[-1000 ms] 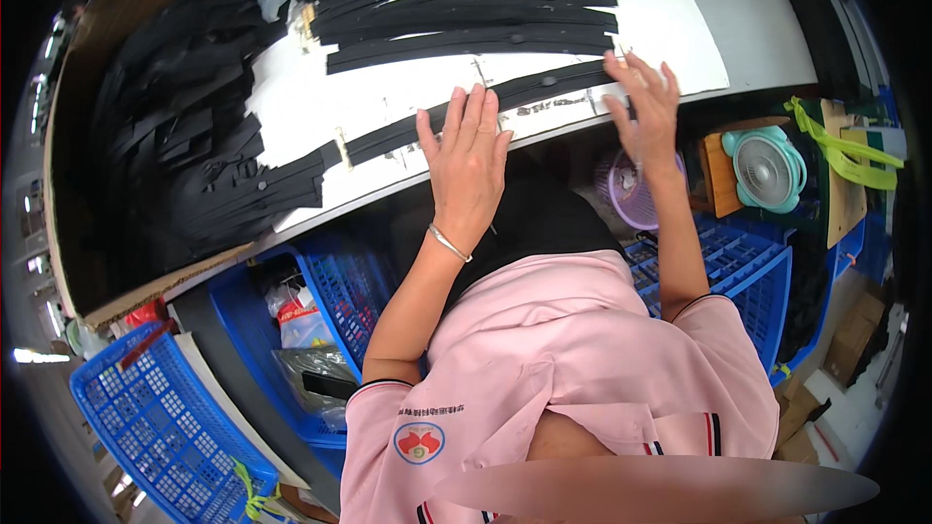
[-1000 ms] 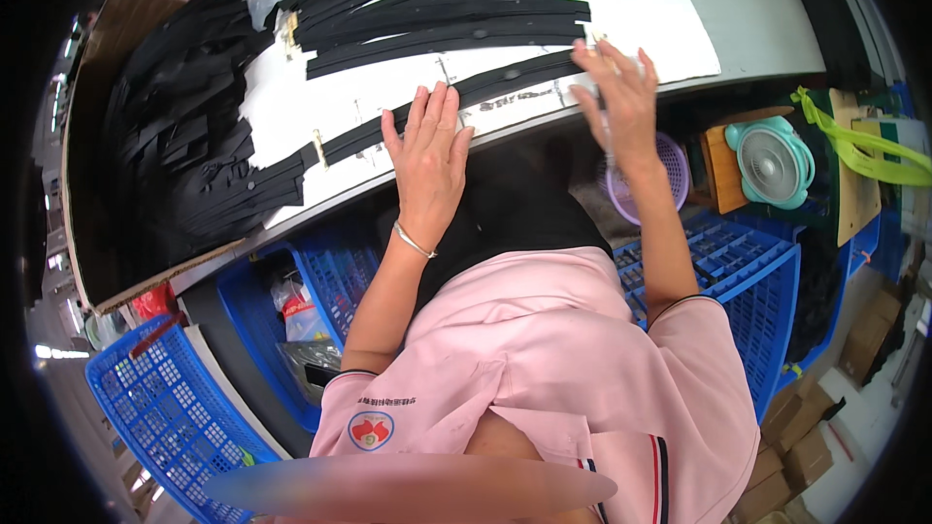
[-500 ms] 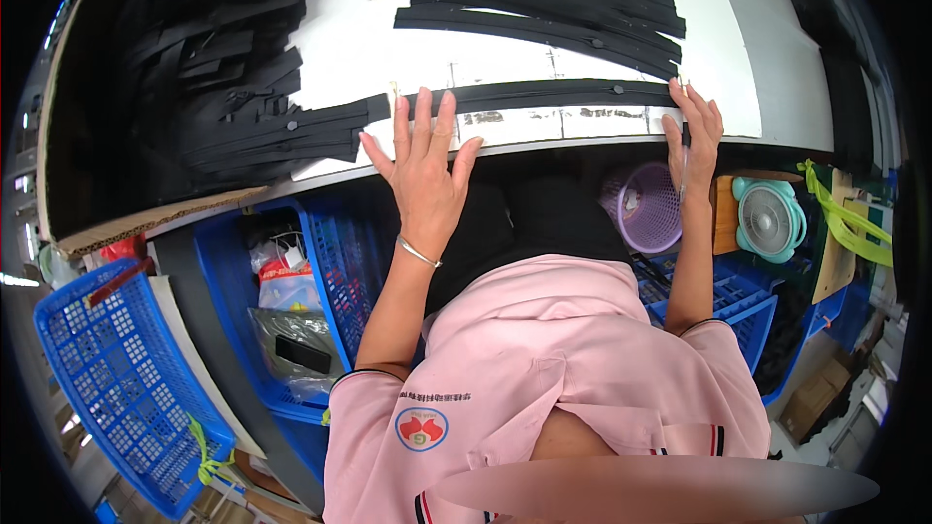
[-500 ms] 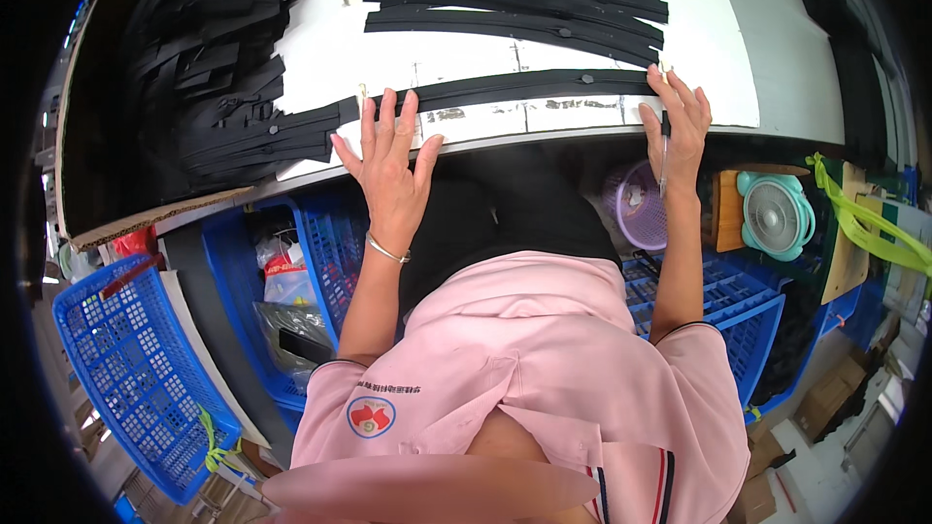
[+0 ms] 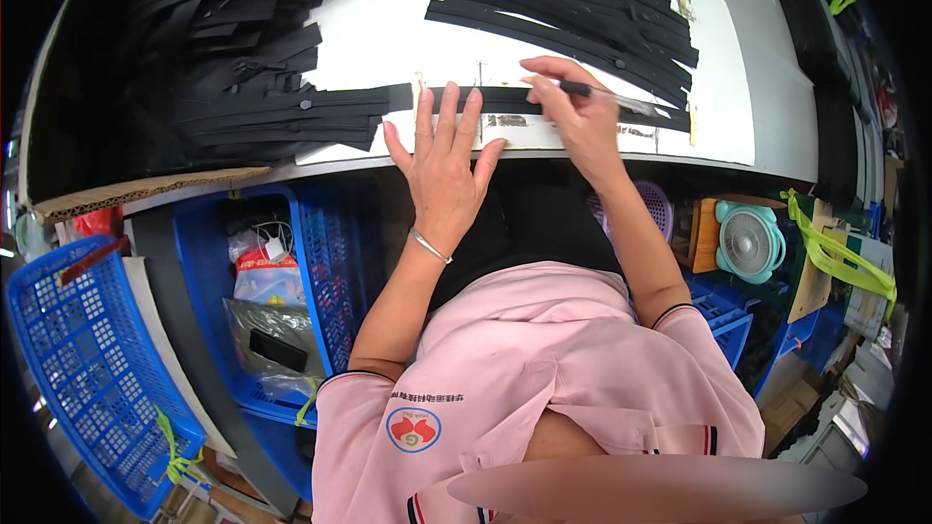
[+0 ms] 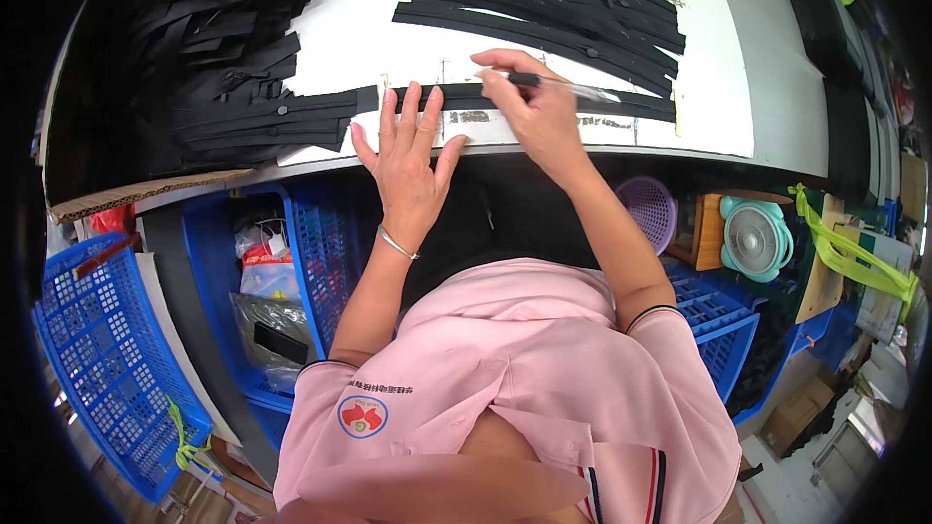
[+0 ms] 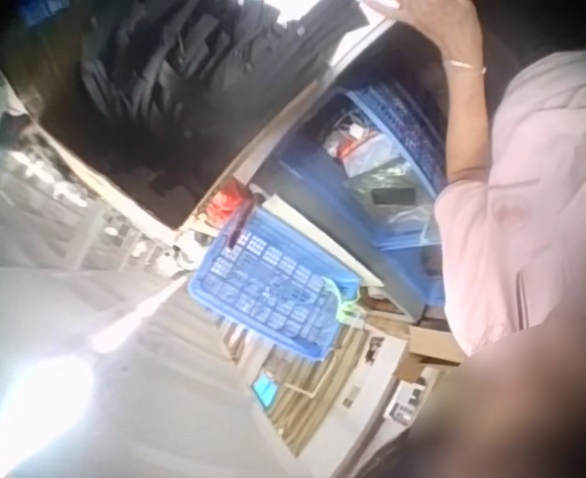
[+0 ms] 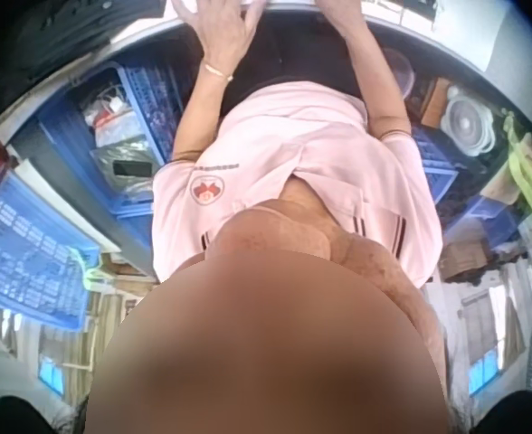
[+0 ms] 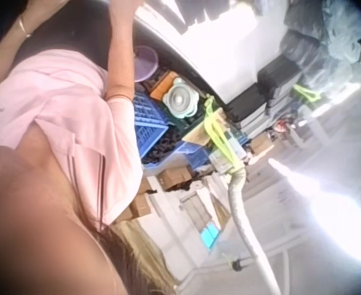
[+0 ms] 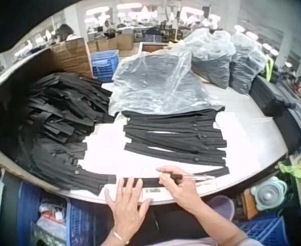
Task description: Inspecting and marking black zippers on a workbench using a pen.
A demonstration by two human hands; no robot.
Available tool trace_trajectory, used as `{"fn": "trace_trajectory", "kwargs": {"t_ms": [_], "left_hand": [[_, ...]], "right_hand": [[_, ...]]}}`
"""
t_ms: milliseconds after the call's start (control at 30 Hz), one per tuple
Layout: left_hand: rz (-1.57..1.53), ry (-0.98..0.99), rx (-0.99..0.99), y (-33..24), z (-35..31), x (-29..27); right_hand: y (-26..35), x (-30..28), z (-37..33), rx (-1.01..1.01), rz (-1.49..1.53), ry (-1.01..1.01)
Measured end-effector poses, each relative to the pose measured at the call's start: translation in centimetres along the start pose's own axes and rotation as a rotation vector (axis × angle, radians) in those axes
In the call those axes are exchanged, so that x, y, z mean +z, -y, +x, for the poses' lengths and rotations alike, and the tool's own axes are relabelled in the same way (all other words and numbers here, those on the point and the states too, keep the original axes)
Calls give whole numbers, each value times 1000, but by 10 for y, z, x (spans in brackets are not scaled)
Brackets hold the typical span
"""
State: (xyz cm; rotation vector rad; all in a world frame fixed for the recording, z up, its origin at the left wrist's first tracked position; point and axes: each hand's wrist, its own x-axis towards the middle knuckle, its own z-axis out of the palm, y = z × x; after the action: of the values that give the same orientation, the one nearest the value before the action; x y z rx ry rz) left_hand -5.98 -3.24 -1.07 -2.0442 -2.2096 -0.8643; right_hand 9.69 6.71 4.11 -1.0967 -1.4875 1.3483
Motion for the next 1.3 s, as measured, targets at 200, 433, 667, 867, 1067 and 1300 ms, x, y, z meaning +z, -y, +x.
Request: {"fn": "trace_trajectory", "kwargs": {"t_ms": [200,433,667,867,1067,1300], "left_hand": [[-22,-11,-17,1,-1,2],[-23,-13,-24,3,-1,2],[-25,-18,-13,4,-2,4],[-7,-20,-10,3,-2,4],[-7,-18,-10,2,-2,4],[-4,-4,0,2,0,4]], "right_hand": [[-29,26,12,-126,-196,54],[-36,30,14,-209,-355,69],[-28,29,13,-204,-539,110],[-41,26,15,-286,-378,53],[-32,20,11,-204,-418,219],[-30,14,11,-196,-400,241]]}}
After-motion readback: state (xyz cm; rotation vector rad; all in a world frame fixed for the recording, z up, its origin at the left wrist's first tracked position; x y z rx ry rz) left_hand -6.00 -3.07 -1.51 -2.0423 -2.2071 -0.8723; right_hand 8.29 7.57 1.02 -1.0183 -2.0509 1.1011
